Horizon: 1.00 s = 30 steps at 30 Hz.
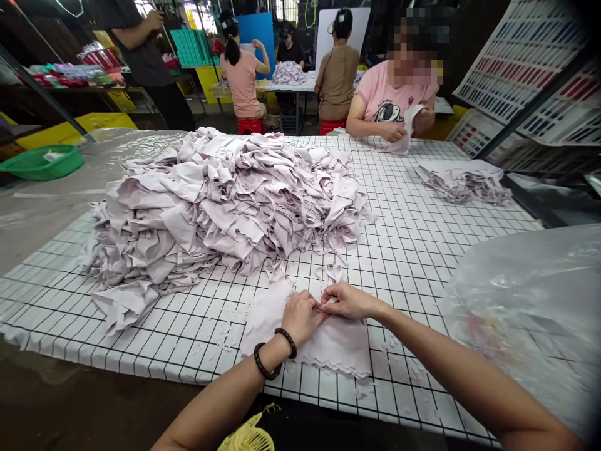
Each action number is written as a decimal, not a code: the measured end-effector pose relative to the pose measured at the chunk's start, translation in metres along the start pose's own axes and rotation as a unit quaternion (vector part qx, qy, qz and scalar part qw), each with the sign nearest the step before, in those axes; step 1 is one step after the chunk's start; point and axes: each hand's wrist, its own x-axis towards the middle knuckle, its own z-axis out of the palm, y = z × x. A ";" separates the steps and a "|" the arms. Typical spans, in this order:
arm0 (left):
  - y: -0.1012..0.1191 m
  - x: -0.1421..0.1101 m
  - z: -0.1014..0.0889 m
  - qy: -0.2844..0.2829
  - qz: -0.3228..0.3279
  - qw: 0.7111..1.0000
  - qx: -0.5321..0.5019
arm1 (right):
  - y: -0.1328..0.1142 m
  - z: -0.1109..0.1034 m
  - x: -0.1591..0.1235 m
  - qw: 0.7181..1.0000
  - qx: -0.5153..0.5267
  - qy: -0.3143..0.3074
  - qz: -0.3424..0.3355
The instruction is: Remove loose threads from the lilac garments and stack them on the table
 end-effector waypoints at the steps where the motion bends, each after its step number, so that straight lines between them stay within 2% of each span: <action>1: 0.000 0.000 0.000 0.000 0.000 1.000 0.002 | -0.001 0.000 -0.001 1.000 -0.009 0.004 -0.002; 5: 0.001 0.000 0.001 -0.002 0.001 1.000 0.007 | -0.005 0.003 -0.003 0.998 -0.056 0.016 -0.018; 9: 0.002 0.001 -0.002 -0.004 0.002 1.000 -0.006 | -0.012 0.005 -0.007 0.987 -0.151 0.028 -0.039; 16: 0.001 0.002 -0.002 -0.005 -0.011 0.999 -0.036 | -0.025 0.004 -0.009 0.931 -0.360 0.003 -0.063; 20: -0.001 0.003 0.001 -0.003 -0.003 0.999 -0.037 | -0.027 -0.002 0.003 0.920 -0.388 -0.043 -0.047; 24: 0.001 -0.002 -0.002 0.011 0.009 0.997 -0.073 | -0.025 -0.021 0.017 0.929 -0.356 -0.100 0.020; 25: 0.001 -0.005 -0.005 0.029 0.020 0.995 -0.094 | -0.025 -0.026 0.021 0.930 -0.355 -0.087 0.028; 27: 0.000 -0.014 -0.014 0.087 0.043 0.986 -0.134 | -0.025 -0.030 0.032 0.941 -0.339 -0.011 0.020; 28: -0.002 -0.018 -0.019 0.125 0.048 0.980 -0.145 | -0.026 -0.029 0.039 0.955 -0.294 0.038 0.016; 30: -0.010 -0.026 -0.027 0.195 0.034 0.970 -0.141 | -0.030 -0.020 0.057 0.984 -0.139 0.110 0.031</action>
